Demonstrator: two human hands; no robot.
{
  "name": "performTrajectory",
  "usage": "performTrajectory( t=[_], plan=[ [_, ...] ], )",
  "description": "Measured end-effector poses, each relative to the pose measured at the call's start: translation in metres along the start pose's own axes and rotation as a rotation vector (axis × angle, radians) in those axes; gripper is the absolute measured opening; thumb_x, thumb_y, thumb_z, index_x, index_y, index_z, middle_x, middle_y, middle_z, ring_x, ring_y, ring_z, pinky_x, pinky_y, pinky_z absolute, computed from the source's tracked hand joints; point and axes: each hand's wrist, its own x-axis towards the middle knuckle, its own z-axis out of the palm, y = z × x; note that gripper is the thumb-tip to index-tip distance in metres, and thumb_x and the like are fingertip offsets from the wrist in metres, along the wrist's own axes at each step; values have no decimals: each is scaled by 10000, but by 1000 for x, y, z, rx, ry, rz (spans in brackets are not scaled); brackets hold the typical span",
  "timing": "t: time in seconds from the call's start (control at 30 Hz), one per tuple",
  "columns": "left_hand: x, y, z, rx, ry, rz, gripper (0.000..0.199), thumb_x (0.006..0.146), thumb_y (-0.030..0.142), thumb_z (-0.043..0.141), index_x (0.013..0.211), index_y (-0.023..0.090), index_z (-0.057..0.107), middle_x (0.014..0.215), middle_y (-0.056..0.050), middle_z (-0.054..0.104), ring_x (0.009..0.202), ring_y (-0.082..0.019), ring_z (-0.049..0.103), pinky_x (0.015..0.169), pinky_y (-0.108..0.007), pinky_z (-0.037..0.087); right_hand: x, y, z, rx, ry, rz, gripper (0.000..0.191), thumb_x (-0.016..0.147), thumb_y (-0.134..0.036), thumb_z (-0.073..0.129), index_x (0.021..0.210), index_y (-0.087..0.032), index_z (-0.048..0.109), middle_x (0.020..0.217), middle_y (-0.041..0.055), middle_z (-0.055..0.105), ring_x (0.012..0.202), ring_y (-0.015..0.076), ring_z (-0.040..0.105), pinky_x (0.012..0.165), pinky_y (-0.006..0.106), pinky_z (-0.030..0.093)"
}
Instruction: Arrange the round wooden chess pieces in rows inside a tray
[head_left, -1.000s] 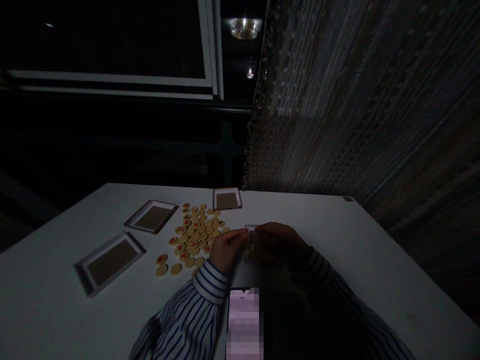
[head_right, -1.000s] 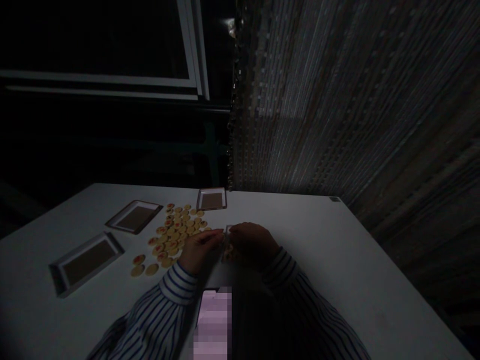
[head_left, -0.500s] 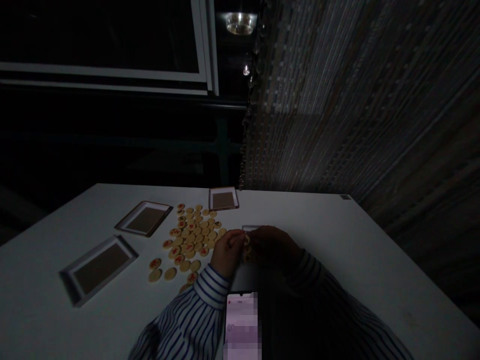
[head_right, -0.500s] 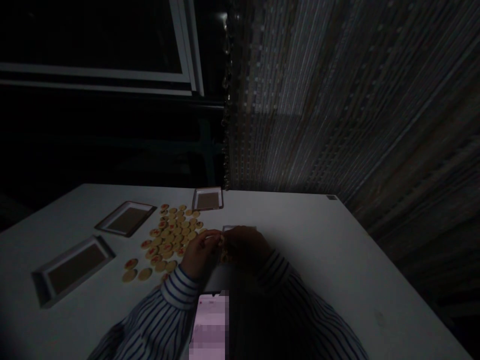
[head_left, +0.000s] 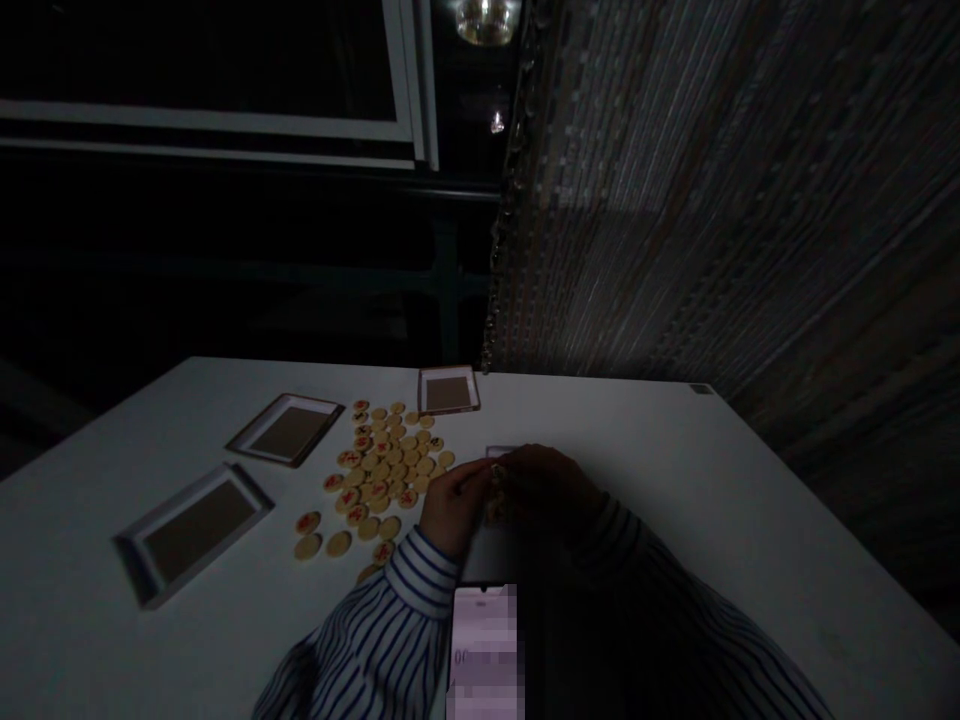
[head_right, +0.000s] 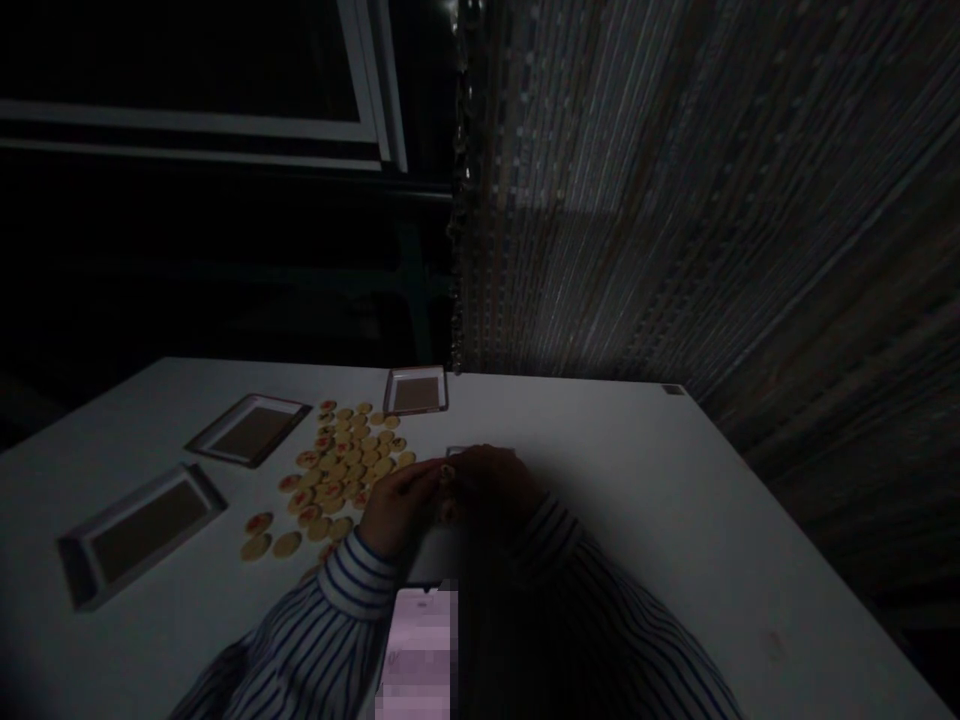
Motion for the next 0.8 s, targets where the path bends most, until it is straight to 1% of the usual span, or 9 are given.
performTrajectory(
  t=[0.1,0.27,0.37,0.47,0.57,0.63,0.8],
  plan=[
    [0,0,1,-22,-5,-8,249,695,287,552,866,138,655,881,-64,675,828,-180,611,751,-280,492,0,1,0,-1,-32,-18,257,828,-316,400,929,-165,582,814,78,616,743,157,544,659,267,394],
    [1,-7,0,14,-1,-16,260,699,302,555,877,137,649,871,-65,674,833,-168,606,763,-261,478,0,1,-3,-6,-80,20,243,812,-322,432,902,-162,593,810,82,621,741,150,547,671,262,394],
    [2,-12,-2,40,34,-3,278,703,317,546,885,129,639,862,-71,671,813,-169,608,748,-276,481,0,2,-5,-2,-94,18,247,818,-320,417,892,-163,594,813,80,625,747,146,551,670,251,391],
    [3,-15,-5,148,112,29,276,703,321,536,876,130,635,843,-66,670,805,-173,606,746,-299,480,0,6,-7,-36,-129,41,255,820,-315,401,887,-165,597,817,82,630,743,146,560,655,245,389],
    [3,-18,-9,305,157,82,260,715,308,515,878,141,630,856,-64,663,830,-174,596,777,-320,465,-1,10,-9,-80,-209,41,266,790,-349,436,843,-157,612,781,85,637,704,157,570,614,246,387],
    [2,-20,-10,397,152,119,254,730,290,494,898,150,622,880,-65,654,839,-172,591,778,-326,465,-2,12,-10,-88,-256,44,294,761,-390,464,814,-149,624,761,87,642,681,166,576,586,246,385],
    [-1,-29,-10,569,76,232,256,758,233,448,952,159,598,912,-71,641,844,-164,589,769,-317,472,-3,14,-7,-39,-314,102,309,736,-434,476,809,-182,638,769,68,656,658,169,596,528,229,379]
  ],
)
